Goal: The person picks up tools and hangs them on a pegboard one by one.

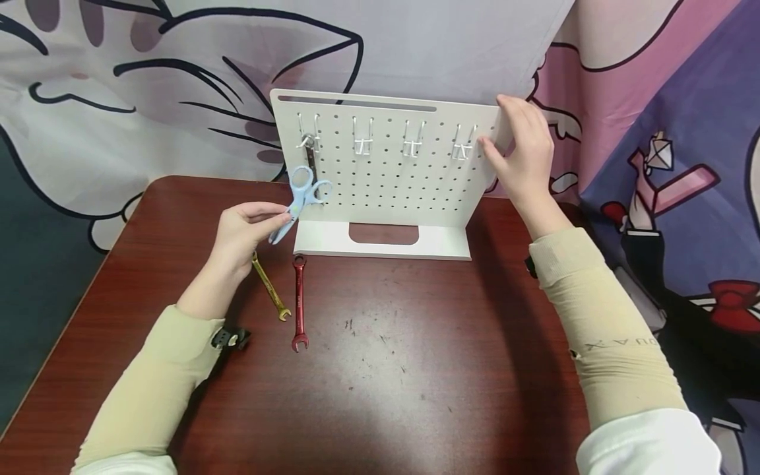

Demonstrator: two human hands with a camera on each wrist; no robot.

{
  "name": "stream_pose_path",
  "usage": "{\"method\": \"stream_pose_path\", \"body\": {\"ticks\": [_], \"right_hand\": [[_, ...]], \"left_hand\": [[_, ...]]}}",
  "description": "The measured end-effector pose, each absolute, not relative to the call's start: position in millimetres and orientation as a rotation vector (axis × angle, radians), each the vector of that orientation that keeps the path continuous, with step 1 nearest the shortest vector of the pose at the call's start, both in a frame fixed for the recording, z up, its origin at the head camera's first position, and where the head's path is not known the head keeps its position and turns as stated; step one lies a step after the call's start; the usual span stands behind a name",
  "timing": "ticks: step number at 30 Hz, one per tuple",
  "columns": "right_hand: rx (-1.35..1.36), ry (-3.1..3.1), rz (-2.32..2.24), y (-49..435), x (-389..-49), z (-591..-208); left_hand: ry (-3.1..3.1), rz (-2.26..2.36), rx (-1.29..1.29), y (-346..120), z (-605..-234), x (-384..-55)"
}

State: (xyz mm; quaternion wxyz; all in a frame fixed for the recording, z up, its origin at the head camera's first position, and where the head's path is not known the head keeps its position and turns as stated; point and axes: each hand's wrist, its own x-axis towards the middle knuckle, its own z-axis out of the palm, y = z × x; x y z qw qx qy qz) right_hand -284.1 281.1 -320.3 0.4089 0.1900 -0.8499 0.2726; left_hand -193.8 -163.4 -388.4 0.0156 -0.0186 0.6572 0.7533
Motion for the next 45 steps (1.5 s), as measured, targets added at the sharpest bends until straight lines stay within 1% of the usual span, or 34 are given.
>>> {"method": "stream_pose_path", "body": {"ticks": [21, 33, 45], "right_hand": [[0.464, -2.154, 0.669, 281, -285, -320], [0.467, -2.146, 0.672, 281, -285, -321], [0.455, -2.156, 0.684, 281, -286, -321]], "left_hand": [[1.990, 2.386, 0.076, -88, -377, -218], [1.995, 2.415, -0.039, -71, -389, -238], [1.946, 2.552, -0.138, -58, -399, -256]]}}
